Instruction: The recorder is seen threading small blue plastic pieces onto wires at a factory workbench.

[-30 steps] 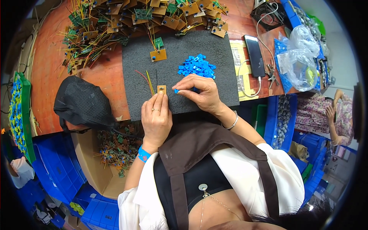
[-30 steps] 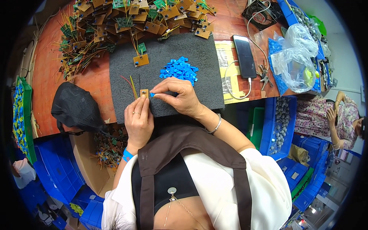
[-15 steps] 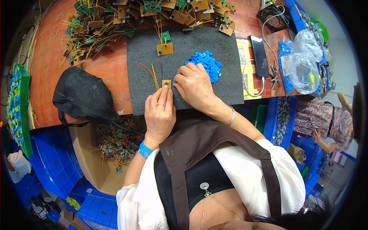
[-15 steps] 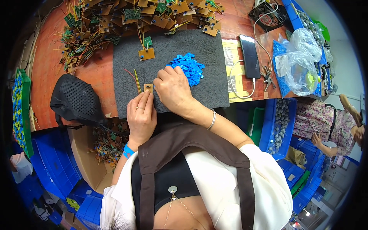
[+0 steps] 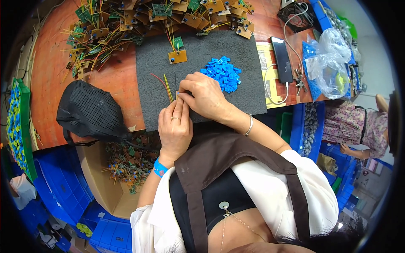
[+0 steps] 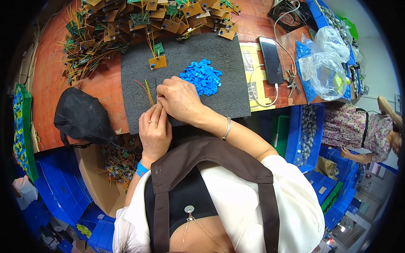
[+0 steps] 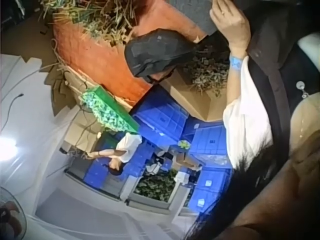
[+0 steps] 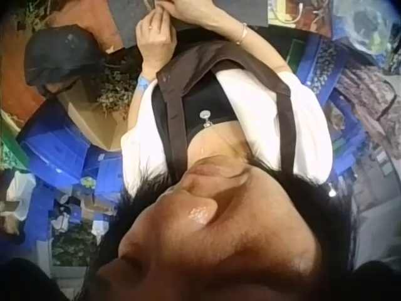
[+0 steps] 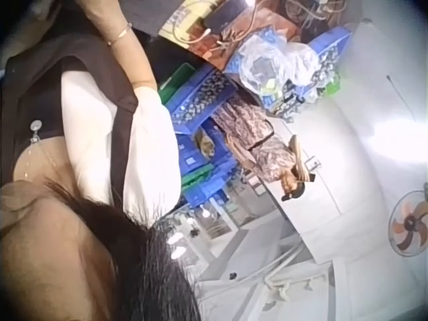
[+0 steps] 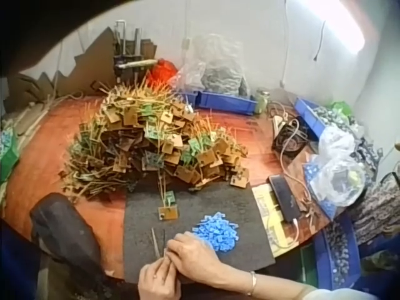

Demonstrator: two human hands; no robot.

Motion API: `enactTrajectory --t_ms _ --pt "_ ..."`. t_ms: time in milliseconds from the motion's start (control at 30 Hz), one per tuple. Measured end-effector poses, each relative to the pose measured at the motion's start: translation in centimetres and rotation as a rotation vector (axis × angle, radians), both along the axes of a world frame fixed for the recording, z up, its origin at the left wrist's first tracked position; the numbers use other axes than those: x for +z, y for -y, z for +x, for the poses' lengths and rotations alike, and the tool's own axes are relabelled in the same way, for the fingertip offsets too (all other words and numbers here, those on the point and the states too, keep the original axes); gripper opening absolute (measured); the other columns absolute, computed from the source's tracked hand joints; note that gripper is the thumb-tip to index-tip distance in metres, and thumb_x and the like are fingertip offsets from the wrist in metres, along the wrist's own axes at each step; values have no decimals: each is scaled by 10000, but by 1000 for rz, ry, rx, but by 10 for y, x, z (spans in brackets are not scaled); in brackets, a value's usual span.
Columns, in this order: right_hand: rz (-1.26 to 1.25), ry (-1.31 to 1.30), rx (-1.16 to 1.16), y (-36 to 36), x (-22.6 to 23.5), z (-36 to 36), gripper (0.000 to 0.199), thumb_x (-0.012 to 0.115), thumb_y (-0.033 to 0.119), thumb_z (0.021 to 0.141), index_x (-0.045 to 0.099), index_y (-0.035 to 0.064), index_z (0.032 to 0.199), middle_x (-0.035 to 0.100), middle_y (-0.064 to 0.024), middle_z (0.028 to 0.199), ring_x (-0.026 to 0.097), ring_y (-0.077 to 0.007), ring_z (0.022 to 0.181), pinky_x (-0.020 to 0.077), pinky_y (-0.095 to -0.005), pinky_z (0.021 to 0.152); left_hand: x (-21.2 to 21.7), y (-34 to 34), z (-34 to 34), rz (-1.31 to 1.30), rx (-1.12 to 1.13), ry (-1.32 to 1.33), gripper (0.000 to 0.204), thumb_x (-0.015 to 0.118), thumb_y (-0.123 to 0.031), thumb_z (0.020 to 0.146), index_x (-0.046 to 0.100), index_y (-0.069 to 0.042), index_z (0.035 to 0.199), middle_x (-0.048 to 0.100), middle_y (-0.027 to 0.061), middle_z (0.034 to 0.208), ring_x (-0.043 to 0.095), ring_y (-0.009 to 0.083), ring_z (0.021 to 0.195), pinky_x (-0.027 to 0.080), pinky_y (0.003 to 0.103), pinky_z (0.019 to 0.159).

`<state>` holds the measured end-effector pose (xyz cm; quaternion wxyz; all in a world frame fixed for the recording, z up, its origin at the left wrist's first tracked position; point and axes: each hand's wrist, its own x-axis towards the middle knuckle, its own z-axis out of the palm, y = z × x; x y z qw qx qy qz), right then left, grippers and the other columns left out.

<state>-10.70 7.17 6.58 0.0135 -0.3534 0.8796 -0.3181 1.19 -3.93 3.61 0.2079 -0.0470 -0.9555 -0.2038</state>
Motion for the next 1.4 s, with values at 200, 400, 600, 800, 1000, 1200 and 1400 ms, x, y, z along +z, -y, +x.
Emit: enactTrajectory --t_ms 200,400,600,800,1000,1200,1400 --pt "57 82 59 4 4 -6 87 714 136 805 676 58 792 662 -88 833 638 -305 885 539 -433 755 0 1 0 -13 -10 10 436 679 1 764 660 92 1190 663 177 1226 605 312 1150 484 455 963" --pt "72 45 109 3 1 -9 126 735 143 818 654 50 798 653 -79 811 628 -299 876 533 -422 731 7 0 -2 -29 -6 13 399 684 -5 764 682 90 1152 676 176 1197 615 314 1133 490 452 961" --pt "107 -25 129 7 -1 -10 84 700 106 784 661 43 745 671 -96 781 647 -302 858 547 -427 718 5 -1 -2 -36 2 13 398 689 0 760 688 82 1149 680 171 1198 617 315 1128 494 449 955" --pt "106 -11 105 2 0 -5 90 700 113 796 667 36 765 684 -117 792 650 -308 876 551 -427 729 8 -4 -1 -4 22 -6 386 685 20 772 691 68 1155 694 144 1181 626 298 1116 494 438 950" --pt "-142 -155 1 -18 1 -13 124 779 146 790 693 70 838 669 -88 879 631 -306 868 542 -411 762 32 17 4 446 94 -48 300 644 75 883 709 3 1166 735 140 1037 696 304 957 544 371 848" --pt "-153 -239 -125 -51 8 -44 170 783 88 772 730 65 932 694 -70 925 638 -280 975 528 -396 834 131 98 77 356 85 448 288 678 52 874 717 -5 1154 728 166 949 706 297 867 540 356 794" --pt "99 -377 35 -34 -2 -39 122 754 93 781 753 84 903 702 -33 911 625 -236 1035 462 -392 937 149 105 110 122 210 662 412 766 -71 815 698 -20 1218 705 199 1040 661 367 965 528 430 845"
